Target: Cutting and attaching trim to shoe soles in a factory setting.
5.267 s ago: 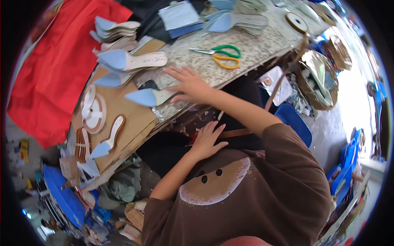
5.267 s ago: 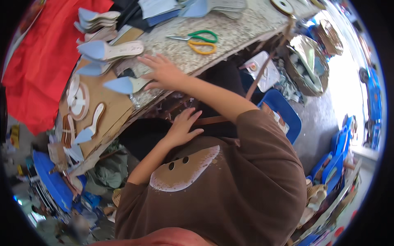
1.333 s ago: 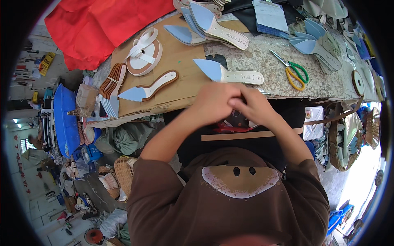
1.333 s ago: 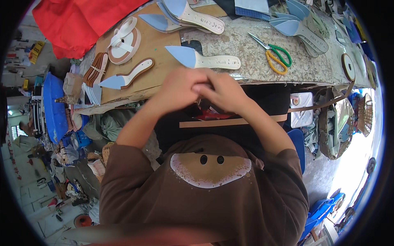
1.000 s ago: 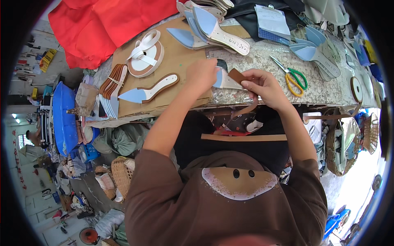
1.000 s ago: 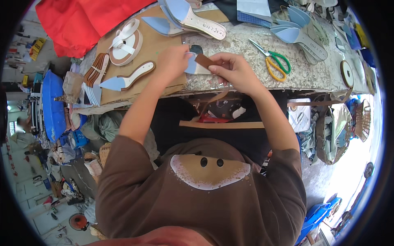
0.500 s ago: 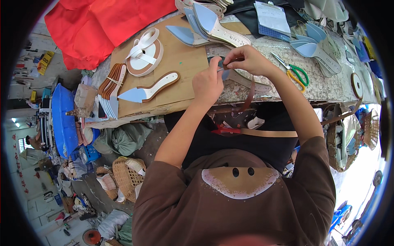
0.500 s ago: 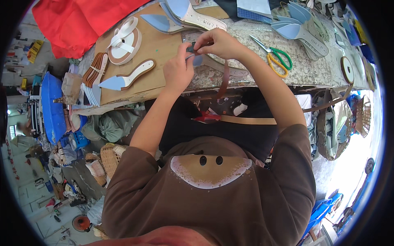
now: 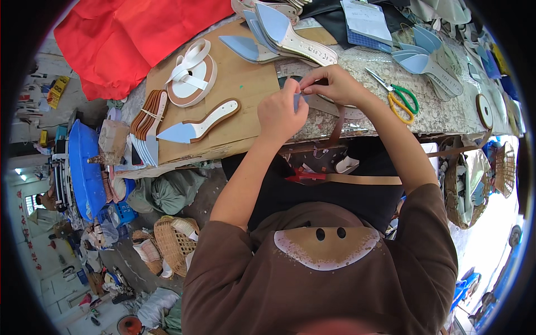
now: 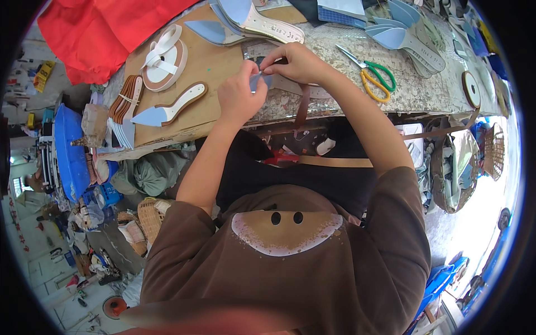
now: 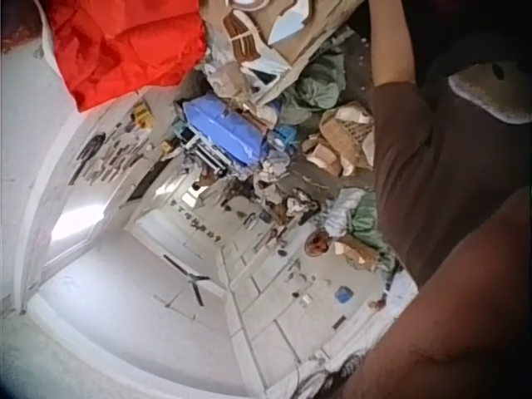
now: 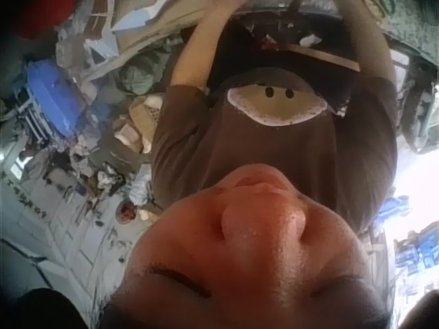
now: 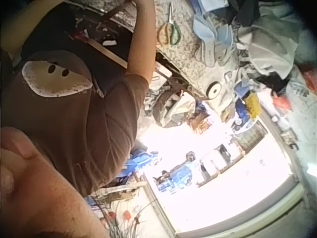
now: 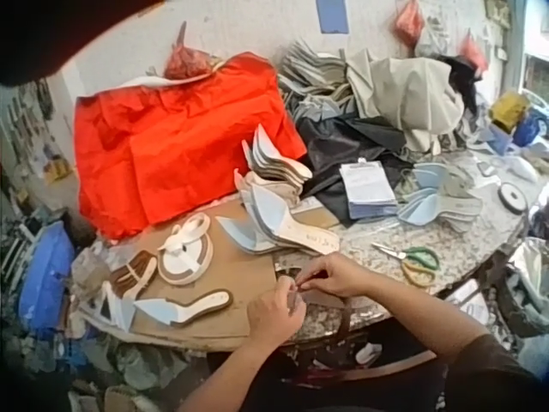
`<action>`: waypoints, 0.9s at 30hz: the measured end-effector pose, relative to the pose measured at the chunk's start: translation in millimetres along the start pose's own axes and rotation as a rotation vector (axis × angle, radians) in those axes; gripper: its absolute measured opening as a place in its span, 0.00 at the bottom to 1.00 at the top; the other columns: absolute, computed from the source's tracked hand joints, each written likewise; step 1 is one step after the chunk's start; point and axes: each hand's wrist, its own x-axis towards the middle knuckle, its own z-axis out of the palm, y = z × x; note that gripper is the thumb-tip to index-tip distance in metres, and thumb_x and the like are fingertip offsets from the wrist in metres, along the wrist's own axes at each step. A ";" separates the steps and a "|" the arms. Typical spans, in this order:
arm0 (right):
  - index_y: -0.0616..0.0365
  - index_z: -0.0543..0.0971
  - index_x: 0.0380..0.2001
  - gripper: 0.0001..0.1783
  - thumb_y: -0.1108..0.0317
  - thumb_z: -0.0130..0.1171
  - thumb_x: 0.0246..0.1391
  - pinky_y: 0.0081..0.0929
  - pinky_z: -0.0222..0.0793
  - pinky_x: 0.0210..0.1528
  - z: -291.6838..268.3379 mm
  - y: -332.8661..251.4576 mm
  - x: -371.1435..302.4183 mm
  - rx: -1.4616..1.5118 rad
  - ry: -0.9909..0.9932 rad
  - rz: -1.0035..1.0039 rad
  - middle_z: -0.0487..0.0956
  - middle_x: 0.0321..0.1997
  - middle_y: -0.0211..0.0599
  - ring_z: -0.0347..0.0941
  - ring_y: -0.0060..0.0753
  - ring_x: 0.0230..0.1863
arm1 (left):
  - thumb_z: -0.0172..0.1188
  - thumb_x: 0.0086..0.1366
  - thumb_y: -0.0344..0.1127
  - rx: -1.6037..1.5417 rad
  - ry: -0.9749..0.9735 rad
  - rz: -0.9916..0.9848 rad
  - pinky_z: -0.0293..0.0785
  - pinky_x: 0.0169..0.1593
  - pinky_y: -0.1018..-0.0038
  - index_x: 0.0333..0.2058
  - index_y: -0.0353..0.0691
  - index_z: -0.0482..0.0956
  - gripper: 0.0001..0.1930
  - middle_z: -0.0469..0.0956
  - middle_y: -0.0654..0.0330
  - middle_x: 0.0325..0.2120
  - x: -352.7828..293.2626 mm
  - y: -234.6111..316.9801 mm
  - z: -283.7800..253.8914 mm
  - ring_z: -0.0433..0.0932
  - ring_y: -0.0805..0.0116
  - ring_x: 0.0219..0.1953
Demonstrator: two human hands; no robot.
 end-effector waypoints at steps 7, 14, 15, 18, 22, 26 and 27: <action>0.63 0.80 0.36 0.10 0.70 0.66 0.51 0.20 0.66 0.35 -17.3 9.5 -6.5 0.143 -0.014 0.124 0.77 0.26 0.26 0.69 0.19 0.29 | 0.61 0.59 0.33 0.136 0.087 0.090 0.71 0.26 0.62 0.29 0.44 0.77 0.02 0.75 0.60 0.20 -7.9 -5.5 9.9 0.77 0.57 0.23; 0.59 0.84 0.28 0.05 0.70 0.69 0.50 0.18 0.63 0.34 -21.4 33.6 0.7 0.147 -0.126 0.017 0.77 0.27 0.24 0.68 0.15 0.31 | 0.62 0.60 0.33 0.132 0.086 0.136 0.69 0.24 0.63 0.32 0.43 0.81 0.03 0.77 0.59 0.21 -12.6 -10.6 8.5 0.77 0.55 0.22; 0.59 0.84 0.27 0.05 0.70 0.70 0.49 0.19 0.62 0.33 -20.9 38.8 0.3 0.209 -0.130 0.047 0.77 0.27 0.24 0.68 0.15 0.31 | 0.62 0.60 0.33 0.115 0.079 0.130 0.69 0.25 0.63 0.32 0.43 0.81 0.03 0.78 0.59 0.21 -13.2 -9.4 8.7 0.77 0.55 0.22; 0.59 0.84 0.28 0.05 0.69 0.70 0.49 0.18 0.63 0.34 -14.6 45.7 -8.0 0.273 -0.135 0.098 0.78 0.27 0.25 0.69 0.16 0.30 | 0.61 0.60 0.33 0.094 0.067 0.112 0.70 0.25 0.63 0.32 0.43 0.81 0.03 0.78 0.58 0.22 -13.3 -7.7 8.7 0.78 0.55 0.23; 0.60 0.84 0.28 0.06 0.70 0.69 0.50 0.19 0.63 0.32 -10.1 44.1 -15.3 0.227 -0.075 0.134 0.77 0.25 0.25 0.68 0.15 0.29 | 0.60 0.59 0.33 0.137 -0.023 0.045 0.73 0.28 0.60 0.29 0.42 0.79 0.03 0.78 0.58 0.21 -2.1 -4.0 5.3 0.79 0.54 0.25; 0.58 0.83 0.27 0.10 0.63 0.68 0.48 0.25 0.67 0.31 -12.9 2.1 -11.1 -0.175 -0.060 0.238 0.78 0.22 0.34 0.73 0.27 0.27 | 0.59 0.61 0.36 0.226 -0.305 -0.031 0.73 0.31 0.55 0.29 0.42 0.82 0.07 0.79 0.51 0.23 29.5 2.5 -10.4 0.79 0.47 0.28; 0.58 0.83 0.27 0.10 0.63 0.68 0.48 0.25 0.67 0.31 -8.8 -0.9 -10.6 -0.179 -0.058 0.244 0.78 0.22 0.34 0.73 0.27 0.27 | 0.59 0.60 0.37 0.235 -0.362 -0.010 0.73 0.33 0.55 0.28 0.41 0.82 0.07 0.79 0.50 0.23 38.0 1.4 -9.1 0.79 0.47 0.29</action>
